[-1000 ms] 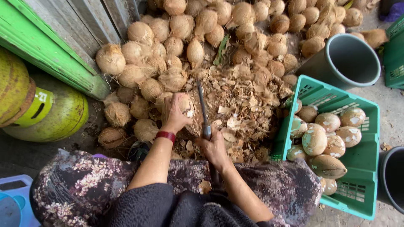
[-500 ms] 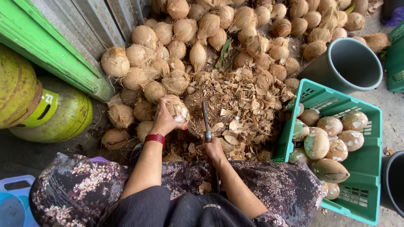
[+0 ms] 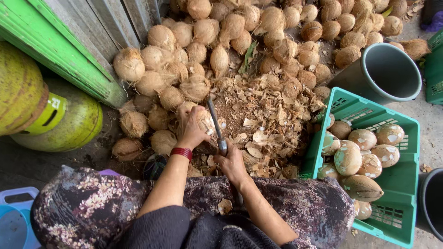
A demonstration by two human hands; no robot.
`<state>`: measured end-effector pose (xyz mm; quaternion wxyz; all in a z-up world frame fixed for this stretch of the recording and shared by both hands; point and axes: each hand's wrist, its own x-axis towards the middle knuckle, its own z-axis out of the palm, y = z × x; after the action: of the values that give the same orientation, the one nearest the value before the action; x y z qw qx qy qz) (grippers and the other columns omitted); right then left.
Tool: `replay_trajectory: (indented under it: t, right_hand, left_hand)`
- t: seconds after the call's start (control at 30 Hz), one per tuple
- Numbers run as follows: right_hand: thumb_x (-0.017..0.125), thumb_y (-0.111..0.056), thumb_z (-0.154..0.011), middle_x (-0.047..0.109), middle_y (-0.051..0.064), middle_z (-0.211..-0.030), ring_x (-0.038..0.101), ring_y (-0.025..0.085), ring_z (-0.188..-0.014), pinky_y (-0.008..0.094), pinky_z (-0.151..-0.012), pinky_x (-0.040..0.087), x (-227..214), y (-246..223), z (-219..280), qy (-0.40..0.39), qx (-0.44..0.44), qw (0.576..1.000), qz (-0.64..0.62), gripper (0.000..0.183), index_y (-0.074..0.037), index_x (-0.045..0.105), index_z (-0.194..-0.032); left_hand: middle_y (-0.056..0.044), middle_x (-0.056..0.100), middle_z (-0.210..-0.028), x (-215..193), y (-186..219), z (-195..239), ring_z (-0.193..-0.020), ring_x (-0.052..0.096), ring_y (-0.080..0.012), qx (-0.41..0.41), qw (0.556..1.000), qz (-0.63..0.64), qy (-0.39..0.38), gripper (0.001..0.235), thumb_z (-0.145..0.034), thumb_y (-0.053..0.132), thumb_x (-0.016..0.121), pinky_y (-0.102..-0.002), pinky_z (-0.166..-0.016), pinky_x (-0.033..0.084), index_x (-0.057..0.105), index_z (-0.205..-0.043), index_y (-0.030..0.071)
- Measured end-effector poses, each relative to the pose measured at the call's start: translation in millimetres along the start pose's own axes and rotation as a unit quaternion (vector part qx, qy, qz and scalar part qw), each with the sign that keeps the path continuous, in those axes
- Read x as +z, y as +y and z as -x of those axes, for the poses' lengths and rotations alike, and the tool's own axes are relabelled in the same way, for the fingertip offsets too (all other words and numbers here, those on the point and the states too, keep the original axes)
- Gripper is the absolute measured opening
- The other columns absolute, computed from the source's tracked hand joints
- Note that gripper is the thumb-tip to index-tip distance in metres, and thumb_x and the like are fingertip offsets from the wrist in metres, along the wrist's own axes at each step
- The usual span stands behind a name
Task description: The person sits on the ground and uses a long metal tool to peel the husk off a coconut. They repeatedly strike and scrape the coconut to remove the outer layer, then place the peeled coconut into a green crate.
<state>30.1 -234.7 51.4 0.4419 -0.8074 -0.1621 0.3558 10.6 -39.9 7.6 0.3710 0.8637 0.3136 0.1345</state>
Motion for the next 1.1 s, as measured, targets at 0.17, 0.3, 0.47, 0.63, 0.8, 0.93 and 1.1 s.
replay_trajectory:
  t: [0.17, 0.3, 0.47, 0.63, 0.8, 0.93, 1.1]
  right_hand:
    - [0.056, 0.004, -0.082, 0.051, 0.003, -0.067, 0.049, 0.014, -0.056, 0.03, -0.047, 0.044, 15.1, 6.4, -8.6, 0.021, 0.01, 0.999, -0.034, 0.015, -0.009, 0.05, -0.086]
    - [0.056, 0.005, -0.082, 0.054, 0.004, -0.069, 0.049, 0.016, -0.056, 0.031, -0.048, 0.045, 20.7, 11.3, -21.5, -0.014, 0.099, 0.995, -0.027, 0.014, -0.008, 0.051, -0.085]
    - [0.064, 0.0, -0.083, 0.056, 0.004, -0.071, 0.053, 0.014, -0.056, 0.029, -0.05, 0.049, 4.4, -10.1, -1.2, -0.031, 0.065, 0.997, 0.006, 0.014, -0.005, 0.052, -0.086]
    - [0.055, 0.003, -0.084, 0.051, 0.007, -0.07, 0.046, 0.014, -0.056, 0.031, -0.048, 0.043, 4.1, -3.8, 12.3, 0.012, -0.031, 0.999, -0.043, 0.021, -0.011, 0.052, -0.1]
    - [0.056, 0.005, -0.086, 0.06, 0.008, -0.074, 0.054, 0.015, -0.057, 0.029, -0.048, 0.046, 20.4, 16.8, -18.6, -0.02, 0.122, 0.992, -0.016, 0.01, 0.001, 0.057, -0.094]
    - [0.055, 0.003, -0.084, 0.057, 0.004, -0.072, 0.054, 0.015, -0.056, 0.03, -0.046, 0.049, 13.2, 19.5, -6.0, -0.023, 0.108, 0.994, -0.016, 0.017, -0.007, 0.05, -0.097]
    - [0.059, 0.002, -0.08, 0.052, 0.005, -0.069, 0.05, 0.014, -0.056, 0.028, -0.046, 0.044, 1.5, 8.1, 9.7, -0.004, 0.008, 1.0, -0.027, 0.014, -0.007, 0.05, -0.087]
  left_hand:
    - [-0.012, 0.04, -0.117, 12.3, -4.1, 4.0, -0.111, 0.049, -0.0334, 0.043, 0.997, -0.069, 0.01, 0.109, -0.034, 0.015, 0.101, -0.047, -0.082, 0.058, 0.047, -0.128, 0.023]
    - [-0.012, 0.038, -0.126, 13.2, -4.4, 10.2, -0.109, 0.052, -0.0293, -0.023, 0.997, -0.056, -0.042, 0.106, -0.039, 0.015, 0.097, -0.042, -0.075, 0.063, 0.045, -0.131, 0.024]
    - [-0.009, 0.043, -0.121, 17.0, -9.1, 16.7, -0.109, 0.052, -0.0337, 0.169, 0.978, -0.053, 0.109, 0.101, -0.033, 0.016, 0.099, -0.046, -0.091, 0.057, 0.046, -0.119, 0.023]
    - [-0.014, 0.04, -0.126, 35.2, -23.7, 32.3, -0.116, 0.054, -0.0339, 0.109, 0.989, -0.072, 0.069, 0.092, -0.052, -0.005, 0.086, -0.039, -0.09, 0.06, 0.047, -0.129, 0.027]
    - [-0.012, 0.041, -0.132, 40.5, -25.9, 23.5, -0.121, 0.055, -0.0295, 0.105, 0.98, -0.153, 0.067, 0.093, -0.06, -0.011, 0.082, -0.033, -0.093, 0.062, 0.046, -0.135, 0.032]
    - [-0.02, 0.038, -0.126, 40.3, -25.8, 39.2, -0.116, 0.05, -0.0371, 0.091, 0.992, -0.053, 0.07, 0.098, -0.042, 0.005, 0.093, -0.044, -0.087, 0.058, 0.042, -0.124, 0.022]
    - [-0.016, 0.041, -0.124, 33.9, -19.5, 38.0, -0.116, 0.052, -0.0337, 0.116, 0.986, -0.084, 0.086, 0.098, -0.046, 0.005, 0.091, -0.041, -0.088, 0.059, 0.045, -0.129, 0.027]
